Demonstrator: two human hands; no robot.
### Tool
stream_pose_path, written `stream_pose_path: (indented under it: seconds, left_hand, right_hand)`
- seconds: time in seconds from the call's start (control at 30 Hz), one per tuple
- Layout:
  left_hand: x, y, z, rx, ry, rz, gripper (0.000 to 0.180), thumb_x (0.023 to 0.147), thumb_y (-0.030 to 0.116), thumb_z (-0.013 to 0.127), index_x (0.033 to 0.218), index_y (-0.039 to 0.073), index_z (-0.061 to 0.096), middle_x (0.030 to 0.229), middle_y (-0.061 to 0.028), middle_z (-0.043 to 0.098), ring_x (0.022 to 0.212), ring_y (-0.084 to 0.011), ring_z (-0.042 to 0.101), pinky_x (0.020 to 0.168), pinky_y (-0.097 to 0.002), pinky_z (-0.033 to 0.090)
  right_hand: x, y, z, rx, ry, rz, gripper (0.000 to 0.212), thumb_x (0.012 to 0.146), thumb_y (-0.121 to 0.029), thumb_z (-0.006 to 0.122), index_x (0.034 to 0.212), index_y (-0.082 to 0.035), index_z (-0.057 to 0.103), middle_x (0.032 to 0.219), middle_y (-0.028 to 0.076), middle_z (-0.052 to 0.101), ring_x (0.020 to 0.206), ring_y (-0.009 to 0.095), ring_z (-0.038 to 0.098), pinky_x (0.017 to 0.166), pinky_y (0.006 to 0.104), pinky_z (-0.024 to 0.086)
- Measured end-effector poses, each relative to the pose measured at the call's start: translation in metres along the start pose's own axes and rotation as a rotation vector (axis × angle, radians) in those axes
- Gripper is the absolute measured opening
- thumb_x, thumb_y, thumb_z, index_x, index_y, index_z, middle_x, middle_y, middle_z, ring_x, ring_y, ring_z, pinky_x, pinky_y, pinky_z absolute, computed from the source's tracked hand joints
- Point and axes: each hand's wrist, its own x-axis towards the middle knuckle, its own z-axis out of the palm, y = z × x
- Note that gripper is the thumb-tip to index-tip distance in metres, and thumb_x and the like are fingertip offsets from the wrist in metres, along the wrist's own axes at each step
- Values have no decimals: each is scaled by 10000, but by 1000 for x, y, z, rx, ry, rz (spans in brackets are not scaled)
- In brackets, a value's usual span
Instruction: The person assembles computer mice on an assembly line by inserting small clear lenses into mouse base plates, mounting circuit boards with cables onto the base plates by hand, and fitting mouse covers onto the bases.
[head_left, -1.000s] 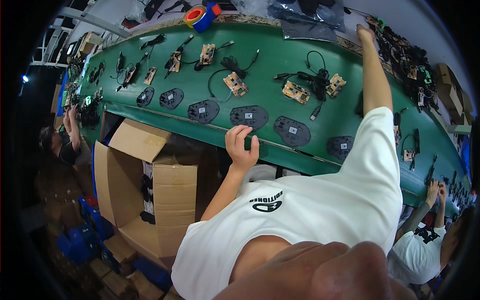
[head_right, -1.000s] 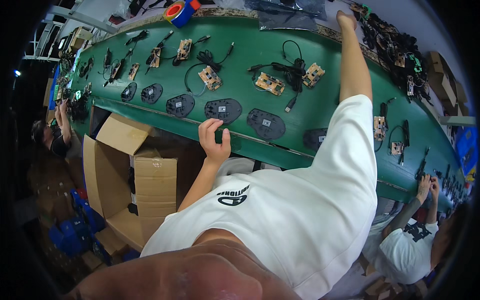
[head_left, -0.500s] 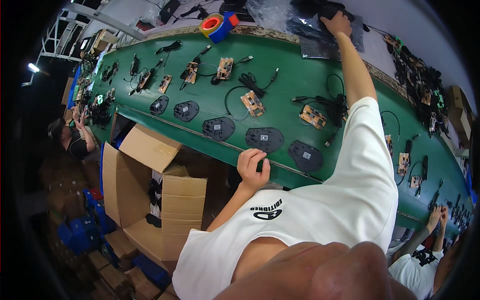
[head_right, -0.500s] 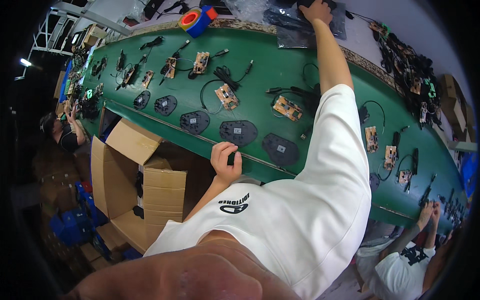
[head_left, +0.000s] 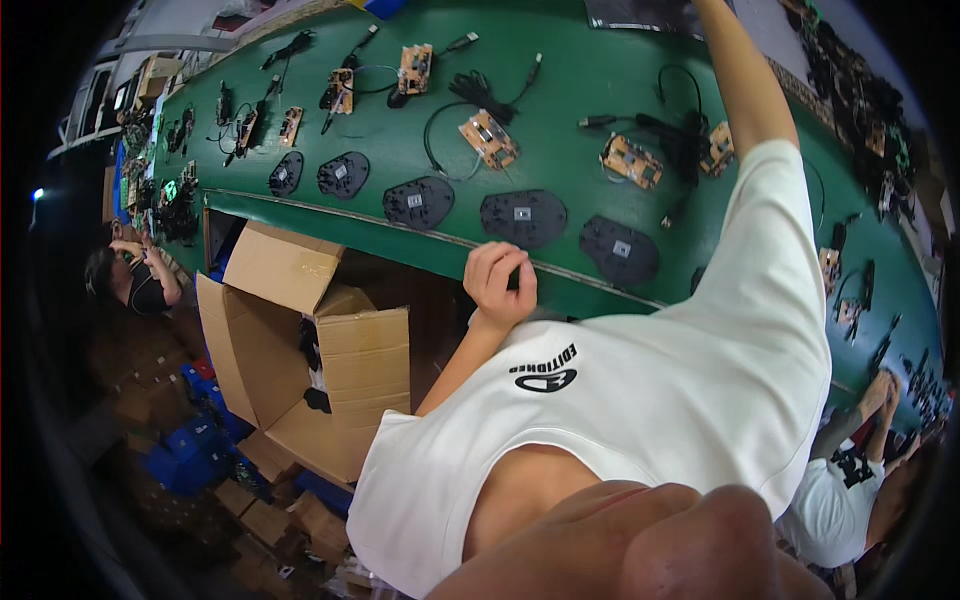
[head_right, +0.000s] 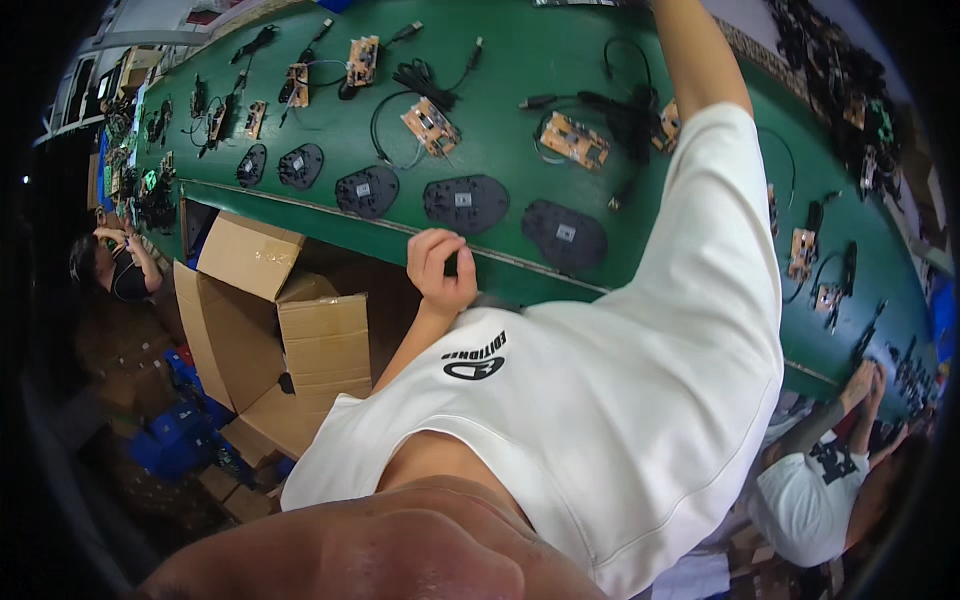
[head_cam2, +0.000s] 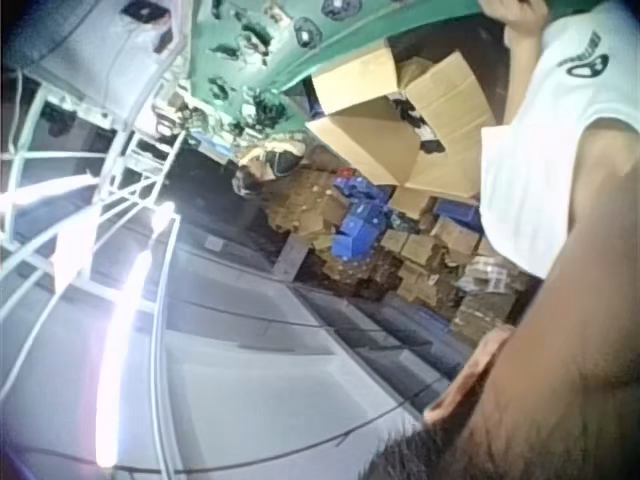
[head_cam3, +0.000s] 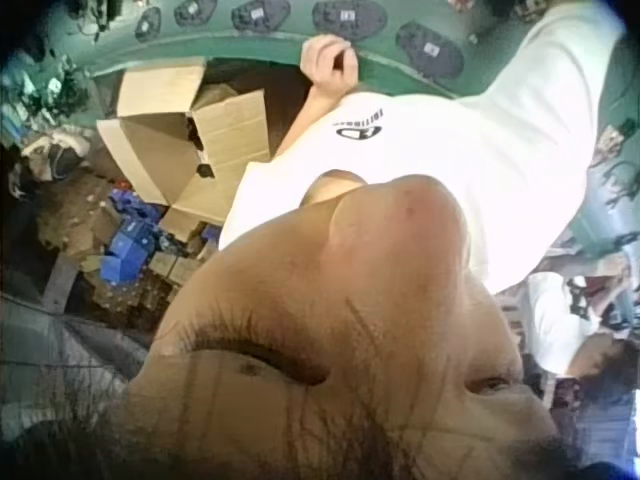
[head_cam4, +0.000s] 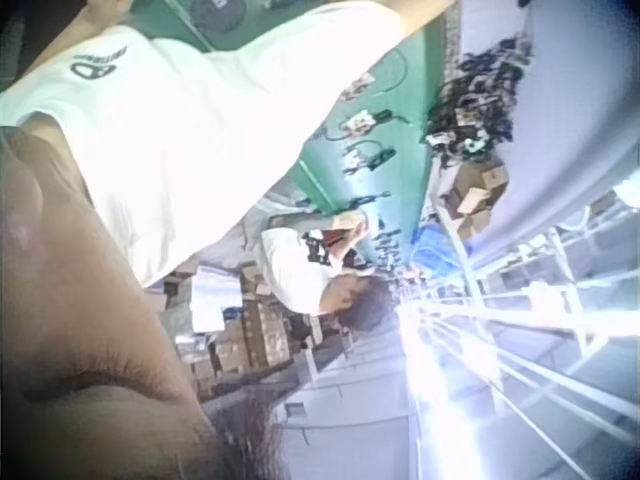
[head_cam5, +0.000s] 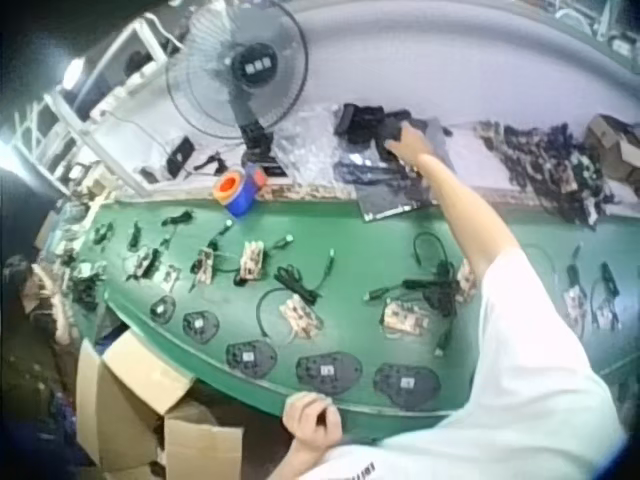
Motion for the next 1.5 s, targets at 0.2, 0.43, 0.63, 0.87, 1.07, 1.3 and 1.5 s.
stream_pose_path:
  seconds: [0.2,0.43,0.63,0.87,1.07,1.3,1.5]
  left_hand:
    - [2,-4,8,-30,-9,14,144,757,5,640,898,10,616,896,-131,618,811,-304,581,722,-389,474]
    - [7,1,9,-70,8,25,119,759,6,643,876,11,626,897,-127,621,817,-309,588,735,-393,482]
    - [51,26,5,-871,235,-610,385,928,130,599,1267,0,471,1230,-156,535,1127,-257,545,933,-401,491]
    - [116,9,-18,-1090,274,-543,400,935,128,640,1258,-41,475,1136,-99,612,1040,-158,603,905,-307,513]
    - [139,-30,-71,-715,28,-481,279,871,84,693,1107,-40,613,982,-59,671,883,-103,618,805,-263,518]
    - [140,-255,-235,-243,265,-579,418,823,77,759,1146,-29,516,1008,-163,707,823,-158,685,703,-263,561]
    - [158,-412,-319,167,-368,-783,293,829,164,751,1073,5,715,893,-25,696,812,-125,610,756,-286,493]
  right_hand:
    - [48,61,-9,-120,327,-144,493,717,-278,735,1122,-10,651,1101,256,661,1062,386,631,925,419,494]
    - [38,96,-60,273,283,-170,384,655,-233,763,942,12,695,796,153,691,705,257,646,646,364,516]
    - [-146,-1,-27,346,-259,-367,394,829,-275,742,1115,-28,633,908,13,668,790,91,589,695,275,483]
    - [-317,-93,45,955,-696,-466,420,819,-56,750,1185,4,553,1028,52,649,924,121,631,779,285,554]
    - [-322,-114,65,828,-796,-514,480,802,-81,772,1209,19,537,999,44,634,851,111,621,756,262,530]
    - [-317,-58,-11,646,-655,-275,470,844,-75,704,1276,-27,524,988,34,617,891,95,589,754,233,469]
    - [-351,13,-72,589,-402,-64,401,895,-115,662,1255,10,537,990,42,622,894,106,588,769,246,462]
